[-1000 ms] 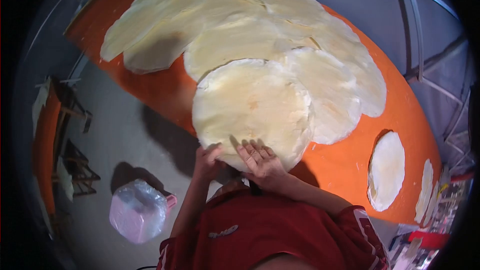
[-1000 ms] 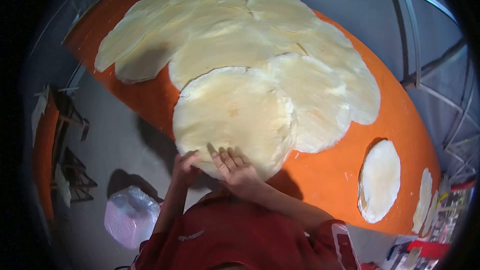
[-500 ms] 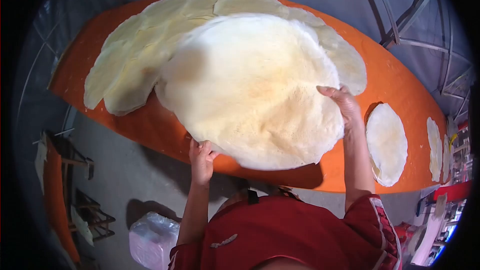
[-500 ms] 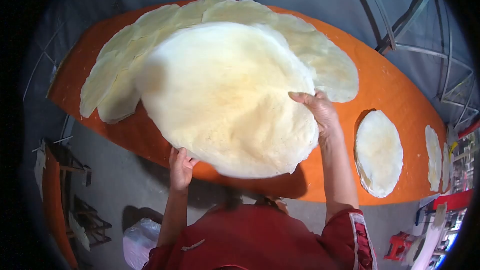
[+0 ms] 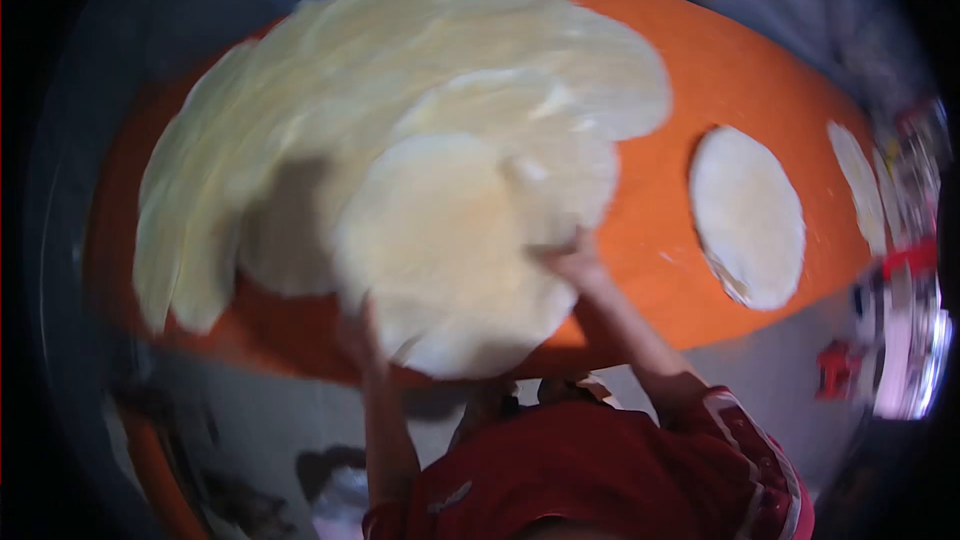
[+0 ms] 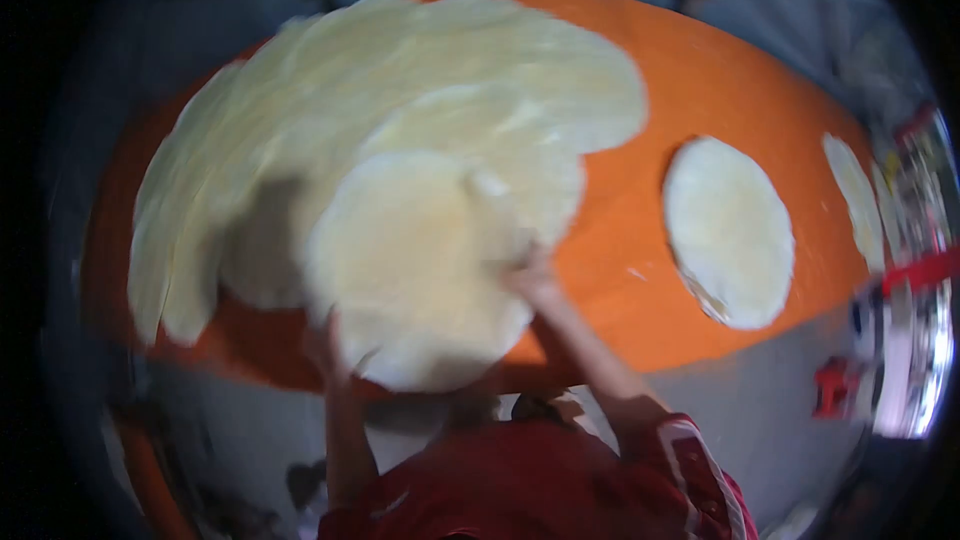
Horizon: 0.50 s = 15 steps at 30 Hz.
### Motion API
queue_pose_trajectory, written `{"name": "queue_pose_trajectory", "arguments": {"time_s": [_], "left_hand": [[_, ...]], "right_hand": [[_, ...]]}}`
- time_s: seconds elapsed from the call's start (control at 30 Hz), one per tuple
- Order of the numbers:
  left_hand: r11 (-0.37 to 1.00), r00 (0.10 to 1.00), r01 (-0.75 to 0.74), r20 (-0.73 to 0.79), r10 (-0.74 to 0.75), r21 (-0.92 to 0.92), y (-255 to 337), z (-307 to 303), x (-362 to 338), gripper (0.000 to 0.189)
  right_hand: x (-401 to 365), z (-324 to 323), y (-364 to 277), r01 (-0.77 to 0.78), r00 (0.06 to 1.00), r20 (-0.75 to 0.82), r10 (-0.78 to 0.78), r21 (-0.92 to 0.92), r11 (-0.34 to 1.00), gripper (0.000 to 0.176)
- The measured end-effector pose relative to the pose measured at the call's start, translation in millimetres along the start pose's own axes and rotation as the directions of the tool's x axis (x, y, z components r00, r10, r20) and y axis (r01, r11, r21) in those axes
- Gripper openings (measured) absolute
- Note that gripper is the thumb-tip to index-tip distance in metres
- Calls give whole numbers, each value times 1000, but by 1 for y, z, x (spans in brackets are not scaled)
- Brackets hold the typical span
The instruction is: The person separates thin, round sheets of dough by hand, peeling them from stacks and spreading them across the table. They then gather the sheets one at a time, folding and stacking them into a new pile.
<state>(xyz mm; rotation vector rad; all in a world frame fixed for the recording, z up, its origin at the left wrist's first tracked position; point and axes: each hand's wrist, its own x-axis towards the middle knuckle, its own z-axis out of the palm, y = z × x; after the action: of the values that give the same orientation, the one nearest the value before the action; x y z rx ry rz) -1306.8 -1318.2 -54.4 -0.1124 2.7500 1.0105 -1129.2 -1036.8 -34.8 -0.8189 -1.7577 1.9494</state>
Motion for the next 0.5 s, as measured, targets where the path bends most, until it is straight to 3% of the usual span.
{"name": "queue_pose_trajectory", "arguments": {"time_s": [0.03, 0.07, 0.1, 0.13, 0.2, 0.23, 0.3, 0.37, 0.43, 0.47, 0.5], "left_hand": [[949, 984, -177, -63, 166, -259, -19, 8, 10, 43], [897, 989, -98, 54, 134, -432, -7, 1, -2, 43], [805, 963, -112, 135, 232, -583, 23, -18, -25, 45], [755, 972, 5, 182, 152, -656, 18, -18, -25, 45], [831, 969, -148, 91, 231, -537, 48, -22, -38, 46], [829, 958, -168, 111, 266, -533, 70, -16, -43, 46], [792, 968, -209, -8, 249, -573, 120, -2, -57, 46], [817, 978, -200, -58, 201, -541, 203, 23, -97, 45], [689, 846, -397, 49, 530, -606, 252, 50, -97, 41], [686, 837, -402, 60, 544, -607, 271, 78, -98, 41], [446, 635, 428, 613, 470, -786, 284, 118, -96, 40]], "right_hand": [[-3, 24, -54, 40, 998, 58, 0, -693, 720, 41], [-3, 25, -57, -122, 981, 40, 188, -626, 771, 40], [2, 29, -51, 331, 943, 205, -261, -530, 781, 45], [5, 29, -65, 257, 963, 202, -181, -466, 847, 47], [2, 4, -118, 275, 948, 251, -194, -343, 898, 44], [-1, -17, -138, 270, 955, 211, -206, -343, 900, 44], [-4, -69, -170, 260, 962, 161, -221, -283, 923, 45], [-9, -134, -183, 416, 896, -18, -443, -312, 854, 44], [-40, -200, -223, 249, 909, -249, -335, -320, 914, 40], [-44, -241, -212, 312, 847, -364, -386, -247, 917, 40], [-62, -271, -224, 337, 814, -420, -401, -220, 915, 42]]}}
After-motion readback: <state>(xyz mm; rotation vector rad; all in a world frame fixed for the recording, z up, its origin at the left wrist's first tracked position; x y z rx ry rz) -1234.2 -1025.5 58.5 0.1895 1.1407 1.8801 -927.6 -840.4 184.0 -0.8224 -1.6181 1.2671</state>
